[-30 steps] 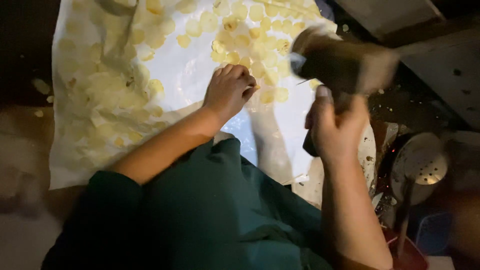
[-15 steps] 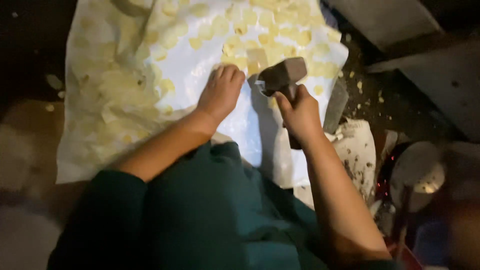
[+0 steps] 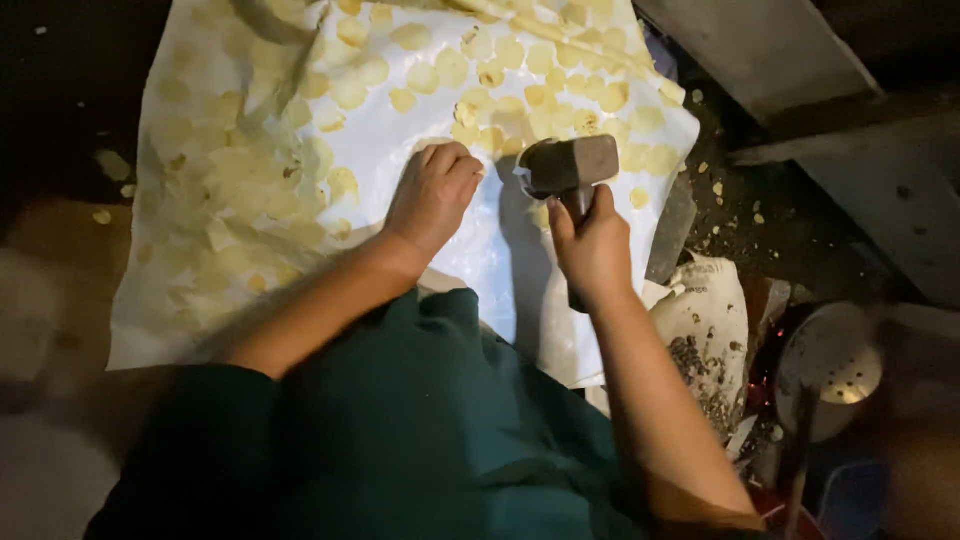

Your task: Retrieving seeds from a pot and flattening them with a mallet on a stone anvil.

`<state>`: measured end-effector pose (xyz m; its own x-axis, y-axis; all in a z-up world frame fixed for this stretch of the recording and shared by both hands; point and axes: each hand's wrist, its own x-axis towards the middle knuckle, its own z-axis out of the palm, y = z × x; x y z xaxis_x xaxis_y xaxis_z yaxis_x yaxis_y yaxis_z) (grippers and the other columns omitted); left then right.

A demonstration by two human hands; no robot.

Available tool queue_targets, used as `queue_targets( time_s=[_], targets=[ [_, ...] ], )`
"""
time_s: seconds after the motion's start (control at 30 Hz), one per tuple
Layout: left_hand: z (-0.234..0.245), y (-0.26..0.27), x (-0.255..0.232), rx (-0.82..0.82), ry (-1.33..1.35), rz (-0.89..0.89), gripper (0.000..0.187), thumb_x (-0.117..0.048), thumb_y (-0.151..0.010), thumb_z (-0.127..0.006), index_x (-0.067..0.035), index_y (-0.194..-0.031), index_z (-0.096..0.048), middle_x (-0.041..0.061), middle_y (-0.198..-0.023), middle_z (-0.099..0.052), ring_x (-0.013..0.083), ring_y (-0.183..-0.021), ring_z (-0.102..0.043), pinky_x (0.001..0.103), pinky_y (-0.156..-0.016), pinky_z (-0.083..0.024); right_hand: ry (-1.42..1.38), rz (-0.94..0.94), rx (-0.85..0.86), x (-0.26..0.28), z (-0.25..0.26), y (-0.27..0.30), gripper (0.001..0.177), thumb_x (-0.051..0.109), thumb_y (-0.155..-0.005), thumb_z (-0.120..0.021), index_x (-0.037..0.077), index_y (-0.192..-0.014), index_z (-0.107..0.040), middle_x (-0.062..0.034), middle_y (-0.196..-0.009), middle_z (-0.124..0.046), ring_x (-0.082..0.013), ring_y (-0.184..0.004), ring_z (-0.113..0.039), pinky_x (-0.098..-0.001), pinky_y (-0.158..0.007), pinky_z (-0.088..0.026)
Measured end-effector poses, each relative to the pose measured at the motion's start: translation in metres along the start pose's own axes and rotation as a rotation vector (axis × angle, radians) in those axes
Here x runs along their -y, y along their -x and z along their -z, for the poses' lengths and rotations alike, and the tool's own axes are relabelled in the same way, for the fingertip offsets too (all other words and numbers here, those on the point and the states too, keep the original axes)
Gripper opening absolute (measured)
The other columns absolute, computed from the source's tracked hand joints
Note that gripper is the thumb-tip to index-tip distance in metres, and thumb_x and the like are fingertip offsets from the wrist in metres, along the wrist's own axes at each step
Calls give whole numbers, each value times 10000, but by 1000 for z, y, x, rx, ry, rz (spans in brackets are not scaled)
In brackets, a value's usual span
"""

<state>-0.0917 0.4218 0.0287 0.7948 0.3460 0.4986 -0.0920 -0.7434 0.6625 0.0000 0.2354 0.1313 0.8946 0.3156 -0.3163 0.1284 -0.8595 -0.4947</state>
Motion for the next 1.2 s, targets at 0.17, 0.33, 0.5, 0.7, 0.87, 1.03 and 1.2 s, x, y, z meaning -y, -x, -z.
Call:
queue_targets(
  time_s=[0.17, 0.33, 0.5, 0.7, 0.87, 1.03, 1.2],
  targets=[
    [-13, -4, 2, 7, 12, 12, 98, -126, -894, -751, -80, -963, -698, 77, -1053, -641, 320, -1041, -594, 455, -929, -475, 43, 315, -209, -60, -43, -32, 434, 286, -925, -757, -39, -1151, -580, -252, -743, -684, -382, -667, -682, -465, -589, -541],
    [-16, -11, -13, 14, -73, 49, 143, -215, -812, -781, -126, -906, -722, 50, -1054, -641, 297, -1077, -583, 466, -943, -431, -243, 74, 2, 15, 36, 4, 309, 269, -974, -699, 11, -1124, -621, -82, -725, -663, -168, -561, -617, -355, -506, -507],
    [-10, -16, -13, 129, -88, 4, 180, -243, -856, -770, -137, -979, -691, 44, -1043, -628, 297, -1076, -580, 475, -936, -430, -435, 487, -384, -23, 17, 1, 188, 160, -1098, -602, -12, -1122, -673, -148, -803, -684, -222, -661, -694, -401, -605, -574],
    [12, 6, 20, 37, -160, -42, 152, -130, -943, -718, -84, -1079, -669, 100, -1059, -629, 324, -1064, -600, 450, -943, -494, 198, 297, -206, -37, -72, -27, 524, 253, -881, -767, -83, -1220, -550, -314, -788, -688, -499, -714, -675, -575, -626, -546],
    [27, 6, 19, 30, -58, -80, 203, -85, -899, -704, -54, -1100, -696, 100, -1053, -635, 325, -1024, -613, 442, -914, -501, 53, 109, 35, 35, -8, -10, 427, 318, -923, -713, -30, -1128, -573, -285, -810, -717, -470, -693, -731, -527, -625, -571],
    [28, 4, 17, 21, 11, 20, 173, -56, -902, -705, -59, -1074, -728, 86, -1044, -647, 326, -1013, -626, 442, -897, -506, -9, 249, -95, -10, -36, -12, 394, 315, -975, -711, -17, -1142, -578, -267, -825, -719, -426, -722, -727, -478, -604, -566],
    [21, 2, 19, -21, 56, 116, 120, -99, -879, -764, -55, -980, -716, 93, -1025, -649, 334, -997, -619, 453, -885, -493, 58, 335, -111, -26, -55, -32, 437, 304, -935, -756, -30, -1173, -606, -193, -783, -704, -308, -651, -683, -416, -573, -548]
  ],
)
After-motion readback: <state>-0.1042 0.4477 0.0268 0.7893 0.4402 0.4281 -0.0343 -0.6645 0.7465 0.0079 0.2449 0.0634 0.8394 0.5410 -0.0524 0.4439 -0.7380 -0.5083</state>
